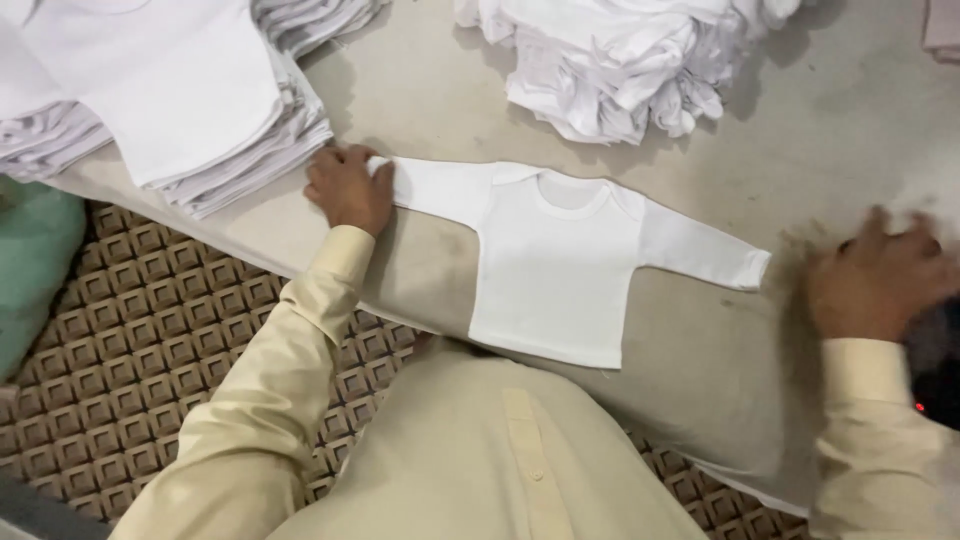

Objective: The person is ironing and smoothing out baby onesies on a production table in a factory setting.

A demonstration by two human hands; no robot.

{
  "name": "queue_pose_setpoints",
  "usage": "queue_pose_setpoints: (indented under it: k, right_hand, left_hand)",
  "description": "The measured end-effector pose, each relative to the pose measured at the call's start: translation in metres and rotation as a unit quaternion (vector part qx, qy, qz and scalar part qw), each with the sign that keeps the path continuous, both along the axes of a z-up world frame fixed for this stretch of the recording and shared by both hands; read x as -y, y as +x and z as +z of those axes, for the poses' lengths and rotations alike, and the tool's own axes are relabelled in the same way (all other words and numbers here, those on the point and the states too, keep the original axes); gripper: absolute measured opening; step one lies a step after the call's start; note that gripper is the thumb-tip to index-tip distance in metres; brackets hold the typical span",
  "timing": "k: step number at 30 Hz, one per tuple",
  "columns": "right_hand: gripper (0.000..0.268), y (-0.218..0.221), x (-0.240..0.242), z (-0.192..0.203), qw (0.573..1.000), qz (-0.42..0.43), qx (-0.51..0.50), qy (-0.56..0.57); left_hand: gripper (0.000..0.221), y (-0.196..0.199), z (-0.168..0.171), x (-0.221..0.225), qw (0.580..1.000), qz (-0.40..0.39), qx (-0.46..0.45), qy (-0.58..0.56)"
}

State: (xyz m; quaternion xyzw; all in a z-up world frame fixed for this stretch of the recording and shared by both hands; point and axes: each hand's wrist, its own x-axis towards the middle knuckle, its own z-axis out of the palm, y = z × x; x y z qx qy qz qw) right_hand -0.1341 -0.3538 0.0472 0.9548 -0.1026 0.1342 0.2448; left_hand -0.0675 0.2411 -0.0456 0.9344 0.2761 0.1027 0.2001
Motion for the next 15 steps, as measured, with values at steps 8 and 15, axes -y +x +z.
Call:
queue_pose_setpoints:
  k: [8,15]
  right_hand:
    - [0.029,0.036,-0.146,-0.089,0.942,0.253,-0.078,0.208]
    - [0.02,0.155,-0.239,-0.011,0.876,0.412,-0.008,0.25]
  left_hand:
    - [0.006,-0.075,0.133,-0.093,0.858,-0.114,0.294,-0.405]
    - [0.022,-0.188,0.156,-0.262,0.838,0.014,0.456,-0.3]
